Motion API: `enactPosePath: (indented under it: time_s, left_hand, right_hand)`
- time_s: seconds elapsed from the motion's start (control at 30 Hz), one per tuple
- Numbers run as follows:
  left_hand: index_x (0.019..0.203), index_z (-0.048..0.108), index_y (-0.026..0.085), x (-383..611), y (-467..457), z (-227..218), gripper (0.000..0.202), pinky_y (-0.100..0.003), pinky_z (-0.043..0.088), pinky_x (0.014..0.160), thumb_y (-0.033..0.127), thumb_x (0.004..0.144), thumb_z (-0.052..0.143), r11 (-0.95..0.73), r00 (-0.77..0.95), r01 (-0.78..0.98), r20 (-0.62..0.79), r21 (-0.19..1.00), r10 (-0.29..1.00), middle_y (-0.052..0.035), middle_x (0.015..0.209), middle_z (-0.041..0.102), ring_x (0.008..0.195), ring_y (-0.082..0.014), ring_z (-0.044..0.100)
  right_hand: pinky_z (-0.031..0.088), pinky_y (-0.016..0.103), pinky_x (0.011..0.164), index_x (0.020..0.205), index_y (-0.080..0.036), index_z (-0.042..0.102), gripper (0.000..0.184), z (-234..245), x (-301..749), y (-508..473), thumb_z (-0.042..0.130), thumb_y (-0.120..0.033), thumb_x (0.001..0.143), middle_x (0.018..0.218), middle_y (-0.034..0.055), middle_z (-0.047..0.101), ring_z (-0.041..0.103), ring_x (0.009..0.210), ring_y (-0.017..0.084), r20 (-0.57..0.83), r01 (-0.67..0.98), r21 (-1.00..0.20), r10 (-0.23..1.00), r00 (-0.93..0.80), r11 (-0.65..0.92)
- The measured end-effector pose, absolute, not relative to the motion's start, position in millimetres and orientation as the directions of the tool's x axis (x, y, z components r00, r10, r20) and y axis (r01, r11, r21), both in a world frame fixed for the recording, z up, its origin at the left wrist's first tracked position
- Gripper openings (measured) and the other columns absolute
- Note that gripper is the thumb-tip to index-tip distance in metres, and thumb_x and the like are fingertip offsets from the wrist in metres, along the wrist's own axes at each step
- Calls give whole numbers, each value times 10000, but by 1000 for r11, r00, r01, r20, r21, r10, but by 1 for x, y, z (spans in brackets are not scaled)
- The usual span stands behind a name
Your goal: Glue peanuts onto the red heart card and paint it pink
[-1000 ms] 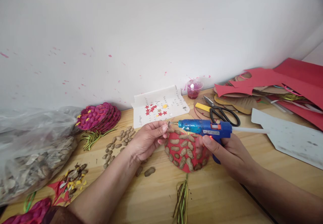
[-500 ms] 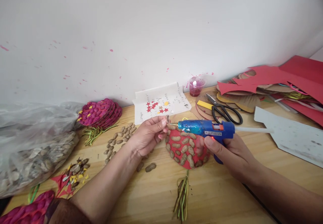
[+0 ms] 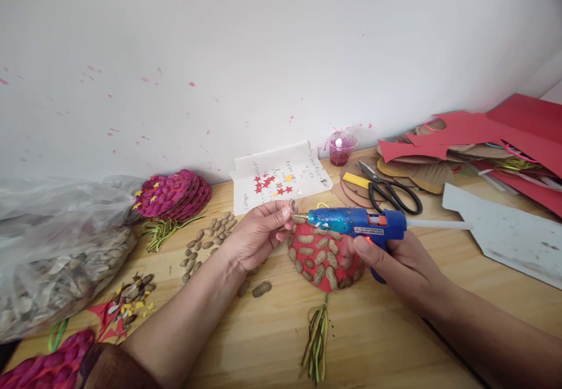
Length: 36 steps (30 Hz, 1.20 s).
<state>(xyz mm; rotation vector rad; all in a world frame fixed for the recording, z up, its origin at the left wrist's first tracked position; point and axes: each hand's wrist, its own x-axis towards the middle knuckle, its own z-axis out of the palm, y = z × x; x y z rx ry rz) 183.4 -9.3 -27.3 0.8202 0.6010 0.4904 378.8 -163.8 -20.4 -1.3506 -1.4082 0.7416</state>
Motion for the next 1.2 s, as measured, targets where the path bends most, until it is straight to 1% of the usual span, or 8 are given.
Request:
enactPosePath:
  time_s: [0.27,0.47,0.77,0.93,1.03,1.1,1.17,1.2]
  left_hand:
    - [849,760,71,183,-9,-29,360,-125,352,482,274,644,975,593,726,-178,-302,785,618,-15,642,600,577,-52,475]
    - [853,765,78,183,-8,-30,360,-122,351,481,284,644,975,591,725,-176,-302,787,619,-14,653,600,588,-53,480]
    - [853,769,83,183,-9,-29,370,-123,348,483,300,638,978,589,725,-165,-307,791,616,-9,649,590,578,-48,463]
    - [862,772,92,183,-10,-26,391,-132,351,492,312,618,985,573,710,-159,-310,804,632,-6,658,594,584,-52,471]
    - [827,767,119,182,-9,-27,358,-158,408,544,346,637,969,504,679,-144,-286,852,676,-12,700,628,613,-67,512]
    - [806,763,147,180,-7,-28,312,-186,451,599,364,672,942,402,647,-113,-240,909,724,-10,741,655,635,-79,537]
    - [813,767,173,179,-5,-29,234,-217,483,661,353,735,893,214,632,-27,-149,976,761,-9,785,681,675,-97,569]
    - [823,771,183,179,-5,-29,183,-235,496,703,334,773,861,79,634,34,-83,996,769,-13,814,693,719,-113,593]
  right_hand:
    - [585,341,769,950,-269,722,237,-21,380,-165,556,-430,1000,881,7,735,698,834,234,235,351,-920,963,135,175]
    - [583,356,825,983,-281,716,210,-24,382,-166,564,-425,999,955,2,751,710,910,249,216,358,-921,966,142,153]
    - [567,340,716,889,-263,683,273,-23,380,-165,534,-456,1009,821,13,695,665,775,225,176,321,-939,975,134,125]
    - [562,362,752,830,-248,654,314,-26,381,-166,523,-468,1011,801,23,685,678,852,252,160,368,-925,977,144,97]
    - [561,370,759,849,-242,684,323,-30,383,-164,522,-469,1012,848,27,716,684,838,246,163,419,-905,972,169,79]
    - [560,373,741,885,-245,718,328,-32,384,-162,527,-481,1009,872,31,741,691,826,249,159,444,-895,963,216,48]
    - [564,384,744,959,-253,746,325,-34,386,-161,534,-495,1006,896,36,758,702,838,259,152,451,-892,952,266,16]
    - [569,394,762,1012,-257,752,326,-35,386,-160,537,-501,1005,914,38,764,706,854,264,147,447,-894,947,285,4]
